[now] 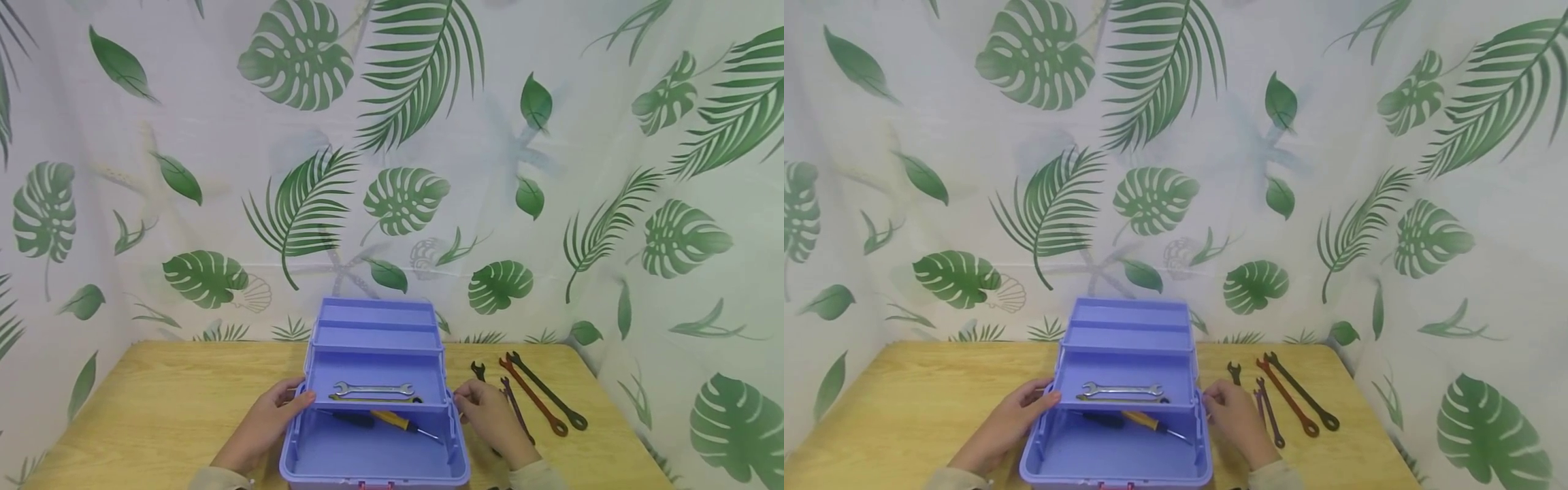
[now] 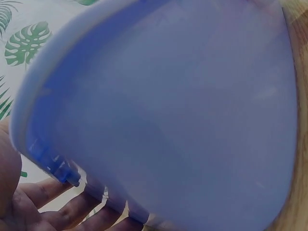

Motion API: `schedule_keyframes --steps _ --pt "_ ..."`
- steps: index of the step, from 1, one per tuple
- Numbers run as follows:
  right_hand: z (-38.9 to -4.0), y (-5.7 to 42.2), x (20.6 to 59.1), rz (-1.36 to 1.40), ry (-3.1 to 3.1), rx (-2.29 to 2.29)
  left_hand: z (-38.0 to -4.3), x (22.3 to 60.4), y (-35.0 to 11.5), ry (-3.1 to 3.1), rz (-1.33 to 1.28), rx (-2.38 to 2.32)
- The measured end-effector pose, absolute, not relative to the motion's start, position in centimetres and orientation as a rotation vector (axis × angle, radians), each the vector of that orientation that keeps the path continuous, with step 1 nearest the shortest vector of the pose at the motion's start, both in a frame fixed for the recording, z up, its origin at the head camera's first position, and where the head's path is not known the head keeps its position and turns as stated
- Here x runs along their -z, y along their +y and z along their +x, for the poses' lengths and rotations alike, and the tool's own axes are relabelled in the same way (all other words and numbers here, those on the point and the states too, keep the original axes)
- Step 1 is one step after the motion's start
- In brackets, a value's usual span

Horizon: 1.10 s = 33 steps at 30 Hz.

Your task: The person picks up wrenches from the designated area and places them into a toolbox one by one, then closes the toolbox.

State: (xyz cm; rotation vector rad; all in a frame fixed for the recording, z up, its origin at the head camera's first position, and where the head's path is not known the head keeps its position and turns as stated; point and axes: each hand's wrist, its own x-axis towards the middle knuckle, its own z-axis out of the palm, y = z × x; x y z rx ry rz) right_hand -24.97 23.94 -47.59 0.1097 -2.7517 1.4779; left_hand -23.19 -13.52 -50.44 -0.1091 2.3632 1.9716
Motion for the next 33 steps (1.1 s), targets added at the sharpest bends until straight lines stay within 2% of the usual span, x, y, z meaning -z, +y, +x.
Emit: schedule_keyframes --steps 25,33 --pt "-24.4 22.8 47.1 0.060 -2.820 -1.303 -22.6 49.6 -14.0 2.232 -0.140 -2.035" --pt "-24.2 25.1 46.8 0.118 -2.912 -1.013 -23.0 49.9 -14.0 2.233 -0.133 -2.026"
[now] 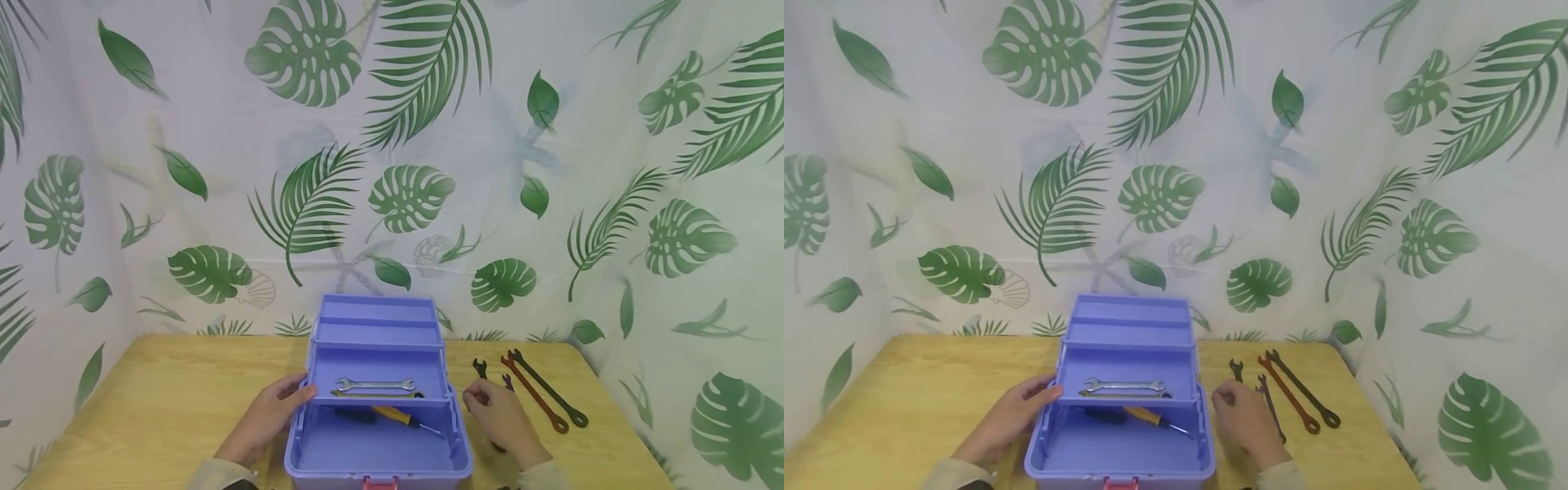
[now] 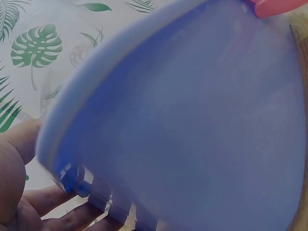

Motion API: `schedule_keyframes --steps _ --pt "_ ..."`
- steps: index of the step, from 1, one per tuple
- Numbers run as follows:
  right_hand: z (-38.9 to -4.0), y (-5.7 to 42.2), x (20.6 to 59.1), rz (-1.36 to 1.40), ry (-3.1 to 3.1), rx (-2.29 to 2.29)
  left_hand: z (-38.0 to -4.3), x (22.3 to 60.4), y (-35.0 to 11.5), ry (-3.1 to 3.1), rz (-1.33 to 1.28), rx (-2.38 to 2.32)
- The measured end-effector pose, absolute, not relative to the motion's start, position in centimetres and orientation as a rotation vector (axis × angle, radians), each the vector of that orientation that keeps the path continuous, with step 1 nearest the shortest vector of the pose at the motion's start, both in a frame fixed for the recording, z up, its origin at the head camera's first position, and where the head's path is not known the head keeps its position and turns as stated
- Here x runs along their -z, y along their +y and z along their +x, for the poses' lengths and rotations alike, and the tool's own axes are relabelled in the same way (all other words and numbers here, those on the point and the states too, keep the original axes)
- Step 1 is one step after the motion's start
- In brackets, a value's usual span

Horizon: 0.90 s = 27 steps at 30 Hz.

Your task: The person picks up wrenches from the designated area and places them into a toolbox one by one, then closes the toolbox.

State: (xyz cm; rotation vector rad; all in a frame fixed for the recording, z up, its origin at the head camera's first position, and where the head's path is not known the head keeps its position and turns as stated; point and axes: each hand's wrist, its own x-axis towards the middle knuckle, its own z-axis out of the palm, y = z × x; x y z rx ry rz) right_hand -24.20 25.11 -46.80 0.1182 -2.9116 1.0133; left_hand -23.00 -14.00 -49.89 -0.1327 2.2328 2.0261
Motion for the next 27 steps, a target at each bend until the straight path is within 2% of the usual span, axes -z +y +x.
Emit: schedule_keyframes --steps 6,17,27 --pt "-23.9 28.2 47.0 -0.003 -3.105 -0.603 -23.1 50.0 -14.1 2.239 -0.140 -2.029" --pt "-22.9 29.0 48.6 -0.121 -3.268 -0.535 -23.2 50.4 -14.0 2.246 -0.171 -2.016" --pt "-22.4 28.9 48.3 -0.136 -3.292 -0.489 -23.4 50.3 -14.0 2.241 -0.151 -2.008"
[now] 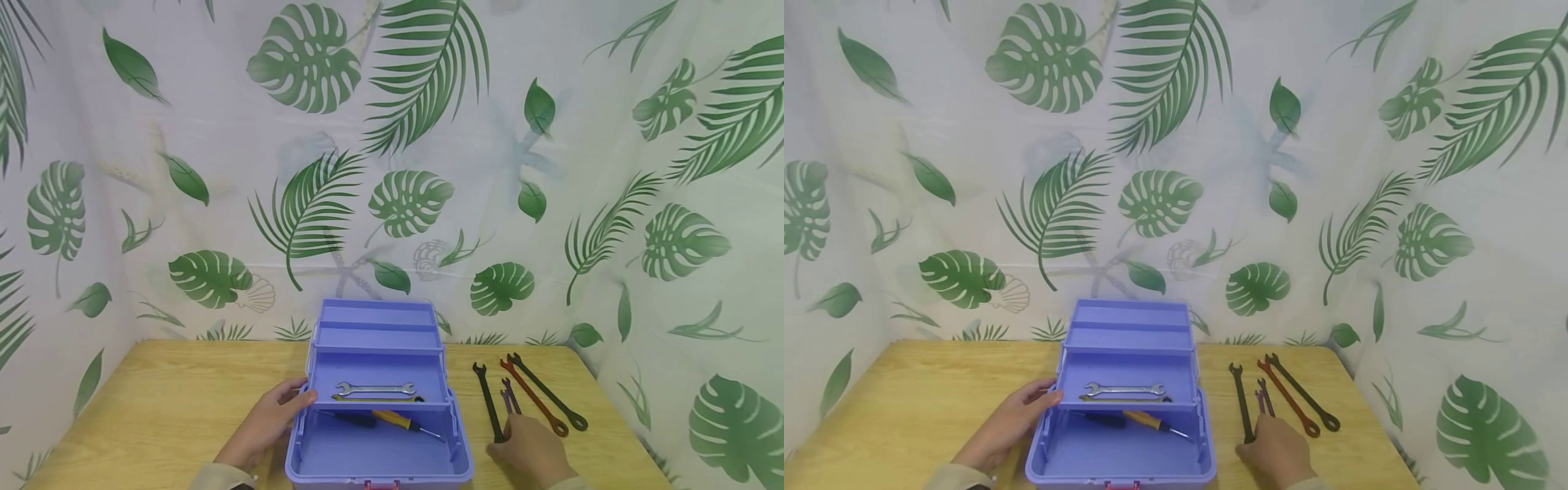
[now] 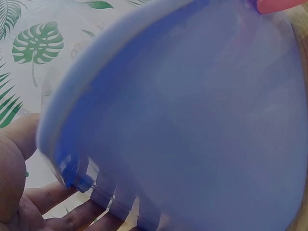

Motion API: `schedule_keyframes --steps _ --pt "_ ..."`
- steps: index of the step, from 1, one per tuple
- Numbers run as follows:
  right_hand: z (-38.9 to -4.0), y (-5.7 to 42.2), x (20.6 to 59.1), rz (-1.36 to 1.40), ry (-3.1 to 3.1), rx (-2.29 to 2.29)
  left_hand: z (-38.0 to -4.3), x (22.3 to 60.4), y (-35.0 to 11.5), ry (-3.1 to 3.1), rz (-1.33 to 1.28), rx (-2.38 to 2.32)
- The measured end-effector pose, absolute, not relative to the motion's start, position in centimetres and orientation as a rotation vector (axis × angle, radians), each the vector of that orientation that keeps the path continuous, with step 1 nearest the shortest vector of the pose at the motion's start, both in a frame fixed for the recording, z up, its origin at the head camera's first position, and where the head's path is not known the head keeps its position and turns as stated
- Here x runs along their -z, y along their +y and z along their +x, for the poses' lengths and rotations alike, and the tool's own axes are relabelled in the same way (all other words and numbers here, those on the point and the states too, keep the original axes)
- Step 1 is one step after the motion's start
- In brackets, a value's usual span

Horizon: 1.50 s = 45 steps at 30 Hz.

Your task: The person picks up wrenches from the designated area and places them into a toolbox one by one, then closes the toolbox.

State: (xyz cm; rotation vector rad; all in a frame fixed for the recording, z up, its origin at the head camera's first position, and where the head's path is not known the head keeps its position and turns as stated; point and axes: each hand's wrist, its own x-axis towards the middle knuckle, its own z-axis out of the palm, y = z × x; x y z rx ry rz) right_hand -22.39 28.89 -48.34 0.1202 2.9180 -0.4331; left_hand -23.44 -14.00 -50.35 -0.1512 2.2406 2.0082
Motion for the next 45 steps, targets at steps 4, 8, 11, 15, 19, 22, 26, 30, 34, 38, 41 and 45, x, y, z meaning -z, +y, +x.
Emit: schedule_keyframes --steps 4,8,11,15,19,22,26,30,34,38,41,45 --pt "-22.3 28.7 48.3 0.135 2.915 0.447 -23.4 50.3 -14.0 2.235 -0.126 -2.005" --pt "-22.3 28.7 48.2 0.148 2.914 0.443 -23.3 50.2 -14.0 2.222 -0.122 -2.010" --pt "-22.4 28.7 48.3 0.156 2.912 0.440 -23.2 50.2 -14.0 2.218 -0.127 -2.018" --pt "-22.5 28.6 48.3 0.167 2.911 0.442 -23.3 50.3 -14.1 2.218 -0.127 -2.028" --pt "-22.6 28.5 48.3 0.175 2.915 0.445 -23.4 50.5 -14.2 2.203 -0.122 -2.044" --pt "-22.6 28.4 48.3 0.182 2.918 0.443 -23.4 50.6 -14.2 2.201 -0.110 -2.043" --pt "-22.4 28.5 48.3 0.174 2.930 0.453 -23.4 50.5 -14.2 2.206 -0.099 -2.032" --pt "-22.3 28.9 48.1 0.166 2.963 0.515 -23.3 50.3 -14.1 2.208 -0.103 -2.034" --pt "-22.5 29.4 47.7 0.159 3.008 0.597 -23.3 50.2 -14.0 2.218 -0.116 -2.031" --pt "-22.8 29.6 47.4 0.164 3.076 0.624 -23.3 50.1 -14.0 2.228 -0.132 -2.023" --pt "-23.0 29.5 47.3 0.192 3.161 0.614 -23.3 50.1 -14.0 2.241 -0.142 -2.015" --pt "-23.0 29.4 47.5 0.209 3.286 0.604 -23.3 50.1 -14.0 2.252 -0.151 -2.008"
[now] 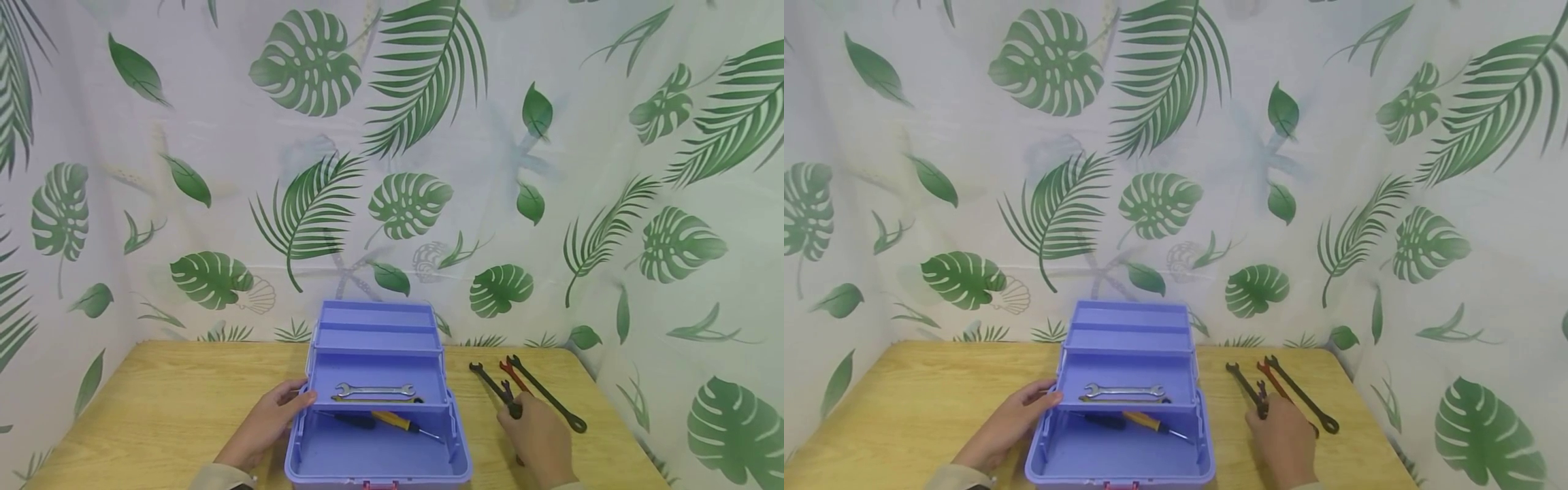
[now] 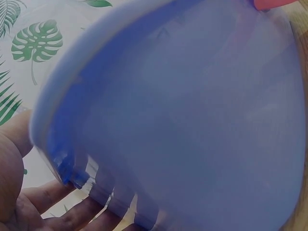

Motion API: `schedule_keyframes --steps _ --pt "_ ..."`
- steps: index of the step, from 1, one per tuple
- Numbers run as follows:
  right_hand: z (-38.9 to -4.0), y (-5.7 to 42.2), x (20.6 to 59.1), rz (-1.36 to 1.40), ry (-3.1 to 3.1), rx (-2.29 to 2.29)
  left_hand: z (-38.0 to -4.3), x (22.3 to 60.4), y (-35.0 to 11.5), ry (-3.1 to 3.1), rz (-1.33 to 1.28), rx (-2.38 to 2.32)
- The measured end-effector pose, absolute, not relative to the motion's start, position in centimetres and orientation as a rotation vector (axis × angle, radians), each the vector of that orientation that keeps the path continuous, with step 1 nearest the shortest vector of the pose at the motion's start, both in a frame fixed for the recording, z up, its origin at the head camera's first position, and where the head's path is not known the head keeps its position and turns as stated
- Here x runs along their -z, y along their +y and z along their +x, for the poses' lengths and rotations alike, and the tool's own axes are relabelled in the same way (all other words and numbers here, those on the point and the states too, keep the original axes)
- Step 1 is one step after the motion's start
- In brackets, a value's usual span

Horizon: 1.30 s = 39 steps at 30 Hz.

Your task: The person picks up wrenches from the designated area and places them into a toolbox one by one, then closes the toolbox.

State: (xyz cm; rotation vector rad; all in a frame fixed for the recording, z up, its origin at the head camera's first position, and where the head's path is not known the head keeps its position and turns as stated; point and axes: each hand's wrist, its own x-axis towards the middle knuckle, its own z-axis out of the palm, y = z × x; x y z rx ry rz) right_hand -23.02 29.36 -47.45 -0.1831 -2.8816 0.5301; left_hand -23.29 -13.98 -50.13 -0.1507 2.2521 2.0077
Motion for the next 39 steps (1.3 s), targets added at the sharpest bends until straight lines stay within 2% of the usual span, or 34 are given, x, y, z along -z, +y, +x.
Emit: schedule_keyframes --steps 23,39 --pt "-23.1 29.0 48.8 -0.303 -3.031 -0.560 -23.5 50.4 -13.9 2.253 -0.136 -2.002" --pt "-23.0 29.0 49.1 -0.250 -3.035 -0.580 -23.4 50.2 -14.1 2.279 -0.145 -1.964"
